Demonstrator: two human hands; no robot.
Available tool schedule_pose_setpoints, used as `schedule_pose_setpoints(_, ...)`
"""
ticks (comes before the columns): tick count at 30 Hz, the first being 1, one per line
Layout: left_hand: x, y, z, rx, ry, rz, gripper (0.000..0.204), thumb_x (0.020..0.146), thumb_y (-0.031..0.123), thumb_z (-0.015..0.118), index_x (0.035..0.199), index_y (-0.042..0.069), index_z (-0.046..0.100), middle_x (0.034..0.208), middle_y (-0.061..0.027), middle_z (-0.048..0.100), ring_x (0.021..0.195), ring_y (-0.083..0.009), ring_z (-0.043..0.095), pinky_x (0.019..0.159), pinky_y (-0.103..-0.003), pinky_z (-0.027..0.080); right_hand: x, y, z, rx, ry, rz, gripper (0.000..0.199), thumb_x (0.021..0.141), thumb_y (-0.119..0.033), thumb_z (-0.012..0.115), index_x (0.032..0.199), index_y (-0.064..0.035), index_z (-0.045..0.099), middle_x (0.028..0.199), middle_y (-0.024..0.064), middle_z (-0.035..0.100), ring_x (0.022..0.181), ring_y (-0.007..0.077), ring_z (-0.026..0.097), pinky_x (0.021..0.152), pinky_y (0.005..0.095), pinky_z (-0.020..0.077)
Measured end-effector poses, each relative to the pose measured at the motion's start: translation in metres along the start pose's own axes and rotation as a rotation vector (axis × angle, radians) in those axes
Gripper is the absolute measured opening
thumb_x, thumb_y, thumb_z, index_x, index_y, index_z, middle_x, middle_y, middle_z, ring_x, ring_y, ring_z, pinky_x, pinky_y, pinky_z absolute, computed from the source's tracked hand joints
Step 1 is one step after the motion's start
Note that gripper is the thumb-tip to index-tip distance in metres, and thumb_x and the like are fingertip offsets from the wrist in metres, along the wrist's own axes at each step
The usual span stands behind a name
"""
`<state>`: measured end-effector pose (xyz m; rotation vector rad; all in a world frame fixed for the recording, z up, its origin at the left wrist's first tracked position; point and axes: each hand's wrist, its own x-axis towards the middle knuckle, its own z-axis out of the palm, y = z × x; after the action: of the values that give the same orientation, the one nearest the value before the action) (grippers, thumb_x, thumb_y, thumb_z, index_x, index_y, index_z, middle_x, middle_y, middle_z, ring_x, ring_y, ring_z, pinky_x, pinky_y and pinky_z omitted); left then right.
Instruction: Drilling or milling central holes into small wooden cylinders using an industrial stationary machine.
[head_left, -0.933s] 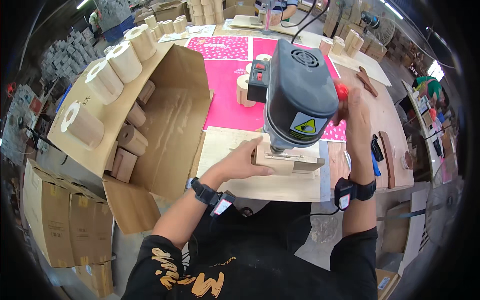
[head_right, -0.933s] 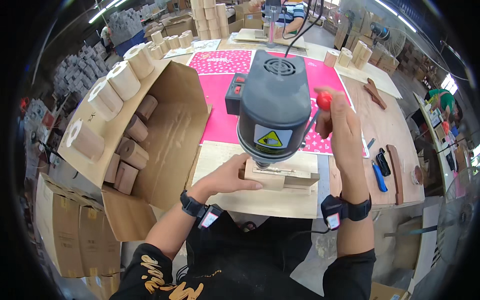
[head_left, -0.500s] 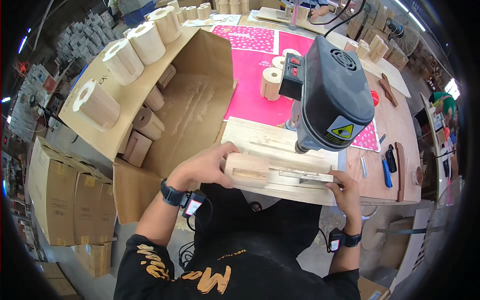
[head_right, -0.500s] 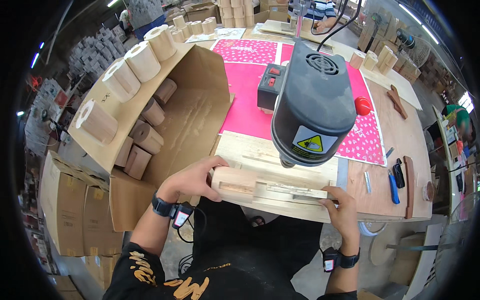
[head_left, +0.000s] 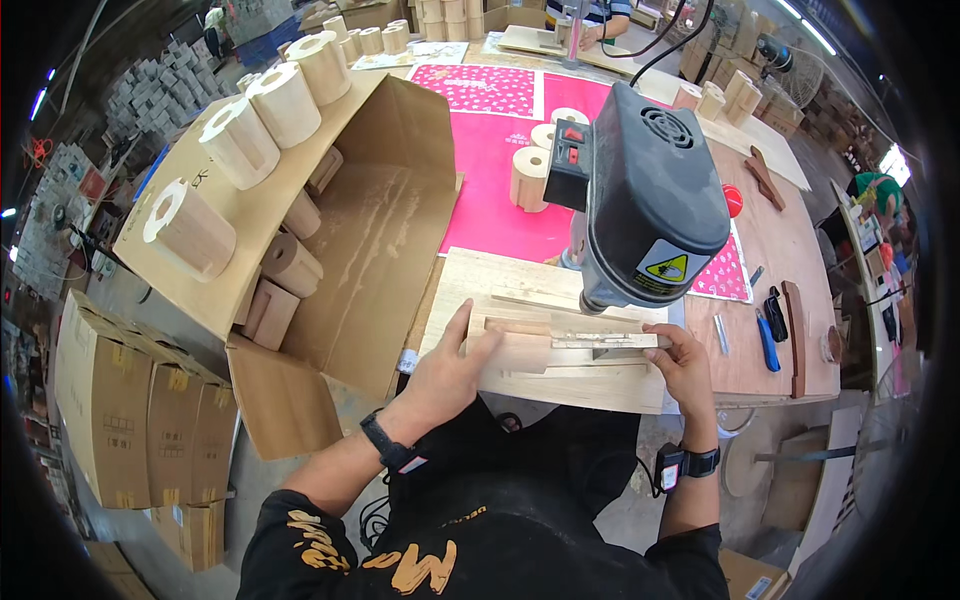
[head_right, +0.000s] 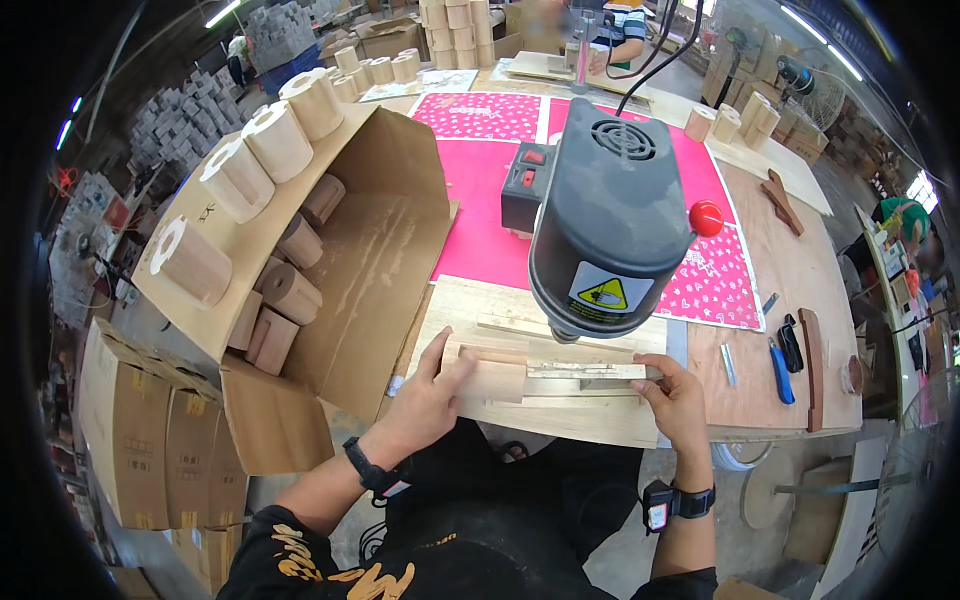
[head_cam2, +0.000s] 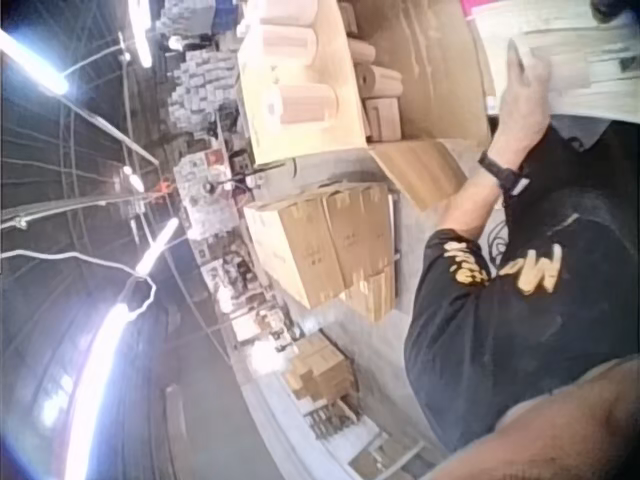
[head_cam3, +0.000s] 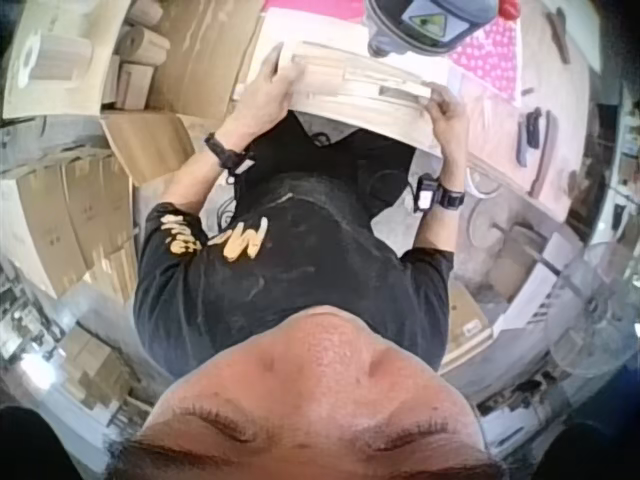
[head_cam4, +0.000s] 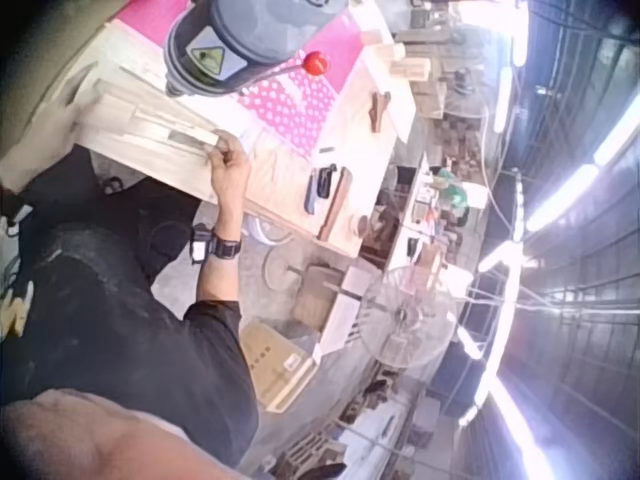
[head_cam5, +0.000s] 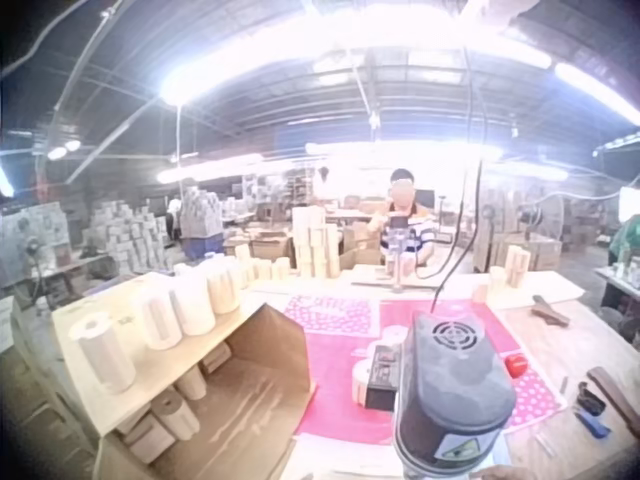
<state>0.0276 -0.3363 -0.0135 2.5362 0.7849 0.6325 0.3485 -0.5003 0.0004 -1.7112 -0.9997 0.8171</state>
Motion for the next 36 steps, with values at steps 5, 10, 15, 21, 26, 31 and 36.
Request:
schedule_pose_setpoints(5, -0.004, 0.004, 0.0, -0.098, 0.033, 0.058, 0.07, 0.073, -0.007, 0.064, 0.137, 0.014, 0.048, 0.147, -0.0347, 0.034, 0.117, -0.0493, 0.056, 0.09, -0.045, 0.054, 0.0, 0.0, 0.001, 0.01, 0.063, 0.044, 0.029, 0.089, 0.005, 0.065, 0.117, 0.0007, 0.063, 0.119, 0.01, 0.067, 0.095, 0.0124, 0.064, 0.082, 0.0234, 0.0503)
schedule_pose_setpoints(10, 0.013, 0.022, 0.021, 0.002, 0.12, 0.056, 0.079, 0.076, -0.004, 0.065, 0.148, 0.013, 0.036, 0.144, -0.0337, 0.04, 0.112, -0.0457, 0.06, 0.089, -0.044, 0.054, 0.002, -0.007, 0.02, 0.027, 0.032, 0.045, 0.035, 0.089, 0.004, 0.065, 0.123, 0.0002, 0.06, 0.12, 0.0088, 0.065, 0.097, 0.013, 0.063, 0.084, 0.0242, 0.0494)
schedule_pose_setpoints(15, 0.035, 0.032, 0.059, -0.436, 0.221, -0.116, 0.086, 0.083, 0.003, 0.07, 0.153, 0.001, 0.02, 0.131, -0.0314, 0.053, 0.113, -0.0454, 0.059, 0.093, -0.044, 0.051, 0.001, -0.027, 0.039, 0.167, 0.179, 0.03, 0.044, 0.089, 0.003, 0.064, 0.131, -0.0007, 0.055, 0.126, 0.0089, 0.062, 0.102, 0.0121, 0.061, 0.088, 0.0261, 0.0473)
schedule_pose_setpoints(21, 0.035, 0.023, 0.061, -0.378, 0.286, -0.082, 0.094, 0.08, 0.008, 0.076, 0.152, -0.004, 0.017, 0.123, -0.032, 0.056, 0.11, -0.0448, 0.061, 0.089, -0.045, 0.052, -0.006, -0.013, 0.051, 0.173, 0.16, -0.073, 0.053, 0.09, 0.001, 0.06, 0.142, -0.0009, 0.048, 0.131, 0.0092, 0.057, 0.106, 0.012, 0.057, 0.093, 0.0272, 0.0446)
schedule_pose_setpoints(26, 0.037, 0.026, 0.056, -0.285, 0.165, -0.104, 0.097, 0.078, 0.012, 0.08, 0.152, -0.004, 0.018, 0.124, -0.0309, 0.057, 0.11, -0.0435, 0.061, 0.089, -0.044, 0.052, 0.011, -0.03, 0.034, 0.043, 0.19, 0.059, 0.051, 0.096, -0.013, 0.063, 0.142, 0.0027, 0.048, 0.119, 0.0122, 0.064, 0.098, 0.0113, 0.06, 0.088, 0.025, 0.0482)
schedule_pose_setpoints(31, 0.039, 0.027, 0.054, -0.283, 0.17, -0.097, 0.098, 0.077, 0.018, 0.081, 0.148, -0.01, 0.021, 0.117, -0.0296, 0.059, 0.102, -0.0437, 0.061, 0.084, -0.046, 0.052, 0.061, -0.133, -0.02, 0.215, 0.418, -0.351, 0.036, 0.102, -0.025, 0.054, 0.123, 0.0045, 0.06, 0.095, 0.0091, 0.069, 0.073, 0.0111, 0.057, 0.069, 0.026, 0.0488)
schedule_pose_setpoints(36, 0.038, 0.028, 0.053, -0.239, 0.188, -0.088, 0.097, 0.077, 0.019, 0.082, 0.148, -0.01, 0.022, 0.114, -0.0293, 0.059, 0.099, -0.0439, 0.062, 0.082, -0.046, 0.052, 0.047, -0.169, -0.017, -0.179, 0.353, -0.525, 0.026, 0.099, -0.021, 0.056, 0.087, 0.0004, 0.066, 0.067, 0.0033, 0.056, 0.064, 0.0092, 0.052, 0.058, 0.0269, 0.0413)
